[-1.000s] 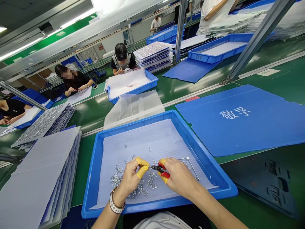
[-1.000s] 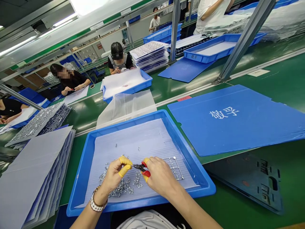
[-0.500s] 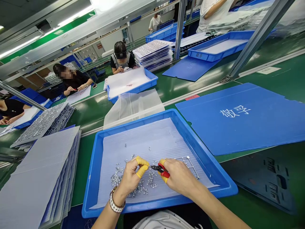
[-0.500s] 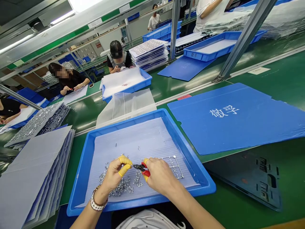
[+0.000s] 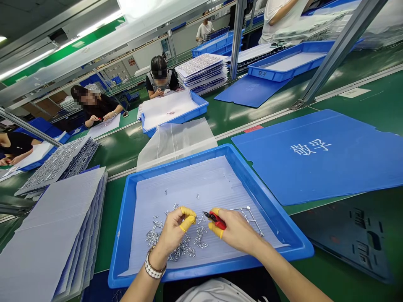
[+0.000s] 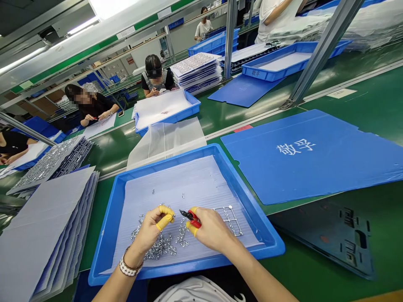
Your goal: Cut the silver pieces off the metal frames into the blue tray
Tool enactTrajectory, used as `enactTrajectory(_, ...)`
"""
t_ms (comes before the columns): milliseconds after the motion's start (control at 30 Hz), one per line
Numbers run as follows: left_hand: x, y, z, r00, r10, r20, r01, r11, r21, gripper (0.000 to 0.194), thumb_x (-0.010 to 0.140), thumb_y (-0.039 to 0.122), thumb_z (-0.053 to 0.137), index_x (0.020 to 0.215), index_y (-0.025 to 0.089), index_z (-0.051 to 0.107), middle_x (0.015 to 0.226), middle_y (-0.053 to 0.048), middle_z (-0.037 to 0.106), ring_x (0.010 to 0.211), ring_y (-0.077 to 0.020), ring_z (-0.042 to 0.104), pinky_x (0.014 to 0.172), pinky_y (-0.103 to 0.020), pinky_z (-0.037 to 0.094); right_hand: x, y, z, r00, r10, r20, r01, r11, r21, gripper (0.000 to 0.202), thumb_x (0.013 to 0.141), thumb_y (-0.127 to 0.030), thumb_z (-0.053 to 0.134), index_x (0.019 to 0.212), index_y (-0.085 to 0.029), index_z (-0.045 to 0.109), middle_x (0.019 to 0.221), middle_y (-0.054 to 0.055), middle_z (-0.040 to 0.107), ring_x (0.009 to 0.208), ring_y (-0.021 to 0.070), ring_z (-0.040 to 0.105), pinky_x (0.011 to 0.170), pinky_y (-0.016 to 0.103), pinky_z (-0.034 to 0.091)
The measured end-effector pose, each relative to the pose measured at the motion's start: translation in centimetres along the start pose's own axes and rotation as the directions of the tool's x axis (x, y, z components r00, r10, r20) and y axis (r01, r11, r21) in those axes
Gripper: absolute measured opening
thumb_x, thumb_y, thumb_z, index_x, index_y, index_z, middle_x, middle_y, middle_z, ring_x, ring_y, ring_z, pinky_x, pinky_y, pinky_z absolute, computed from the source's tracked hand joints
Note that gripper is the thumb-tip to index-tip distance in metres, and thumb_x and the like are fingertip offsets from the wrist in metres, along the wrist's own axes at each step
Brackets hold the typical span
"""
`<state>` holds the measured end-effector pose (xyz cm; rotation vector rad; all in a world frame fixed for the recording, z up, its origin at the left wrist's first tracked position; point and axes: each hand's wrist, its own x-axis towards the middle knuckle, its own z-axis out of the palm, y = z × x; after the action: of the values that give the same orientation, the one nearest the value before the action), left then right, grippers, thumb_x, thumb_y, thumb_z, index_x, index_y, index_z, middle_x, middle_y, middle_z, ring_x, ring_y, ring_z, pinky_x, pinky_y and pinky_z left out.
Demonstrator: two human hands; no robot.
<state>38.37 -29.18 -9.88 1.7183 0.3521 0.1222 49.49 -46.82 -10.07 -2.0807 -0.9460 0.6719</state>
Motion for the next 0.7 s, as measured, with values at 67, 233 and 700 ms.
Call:
enactTrajectory(67, 0.0, -0.2, 0.0, 1.000, 0.001, 0.009, -0.001, 1.000, -0.001, 0.020, 0.083, 0.033, 0.063, 0.076, 0.015, 0.064, 0.073, -0.004, 0.062, 0.072, -0.0152, 0.055, 0.070, -0.027, 0.044, 0.3, 0.0, 0.3, 1.000, 0.008, 0.029, -0.013, 0.983, 0.180, 0.010, 0.079, -0.028, 0.056, 0.071, -0.022, 0.054, 0.058, -0.005, 0.048, 0.056, 0.0125, 0.042, 0.053, 0.025, 0.030)
enactTrajectory(233, -0.1, -0.9, 0.1, 0.998, 0.008, 0.058, -0.007, 1.000, -0.014, 0.018, 0.082, 0.032, 0.065, 0.079, 0.014, 0.066, 0.075, -0.004, 0.063, 0.072, -0.0152, 0.054, 0.071, -0.027, 0.044, 1.3, -0.3, 1.7, 0.997, 0.021, 0.070, -0.058, 0.807, 0.588, 0.021, 0.078, -0.040, 0.061, 0.074, -0.020, 0.055, 0.065, -0.004, 0.050, 0.062, 0.0128, 0.043, 0.058, 0.025, 0.034)
enactTrajectory(700, 0.1, -1.1, -0.3, 0.997, 0.059, 0.042, -0.053, 0.992, -0.114, 0.018, 0.084, 0.033, 0.064, 0.079, 0.016, 0.066, 0.076, -0.002, 0.060, 0.072, -0.0136, 0.051, 0.070, -0.026, 0.041, 1.4, -0.4, 2.4, 1.000, 0.010, 0.000, -0.007, 0.705, 0.709, 0.011, 0.077, -0.028, 0.058, 0.073, -0.020, 0.053, 0.067, -0.002, 0.052, 0.062, 0.0134, 0.044, 0.059, 0.028, 0.034)
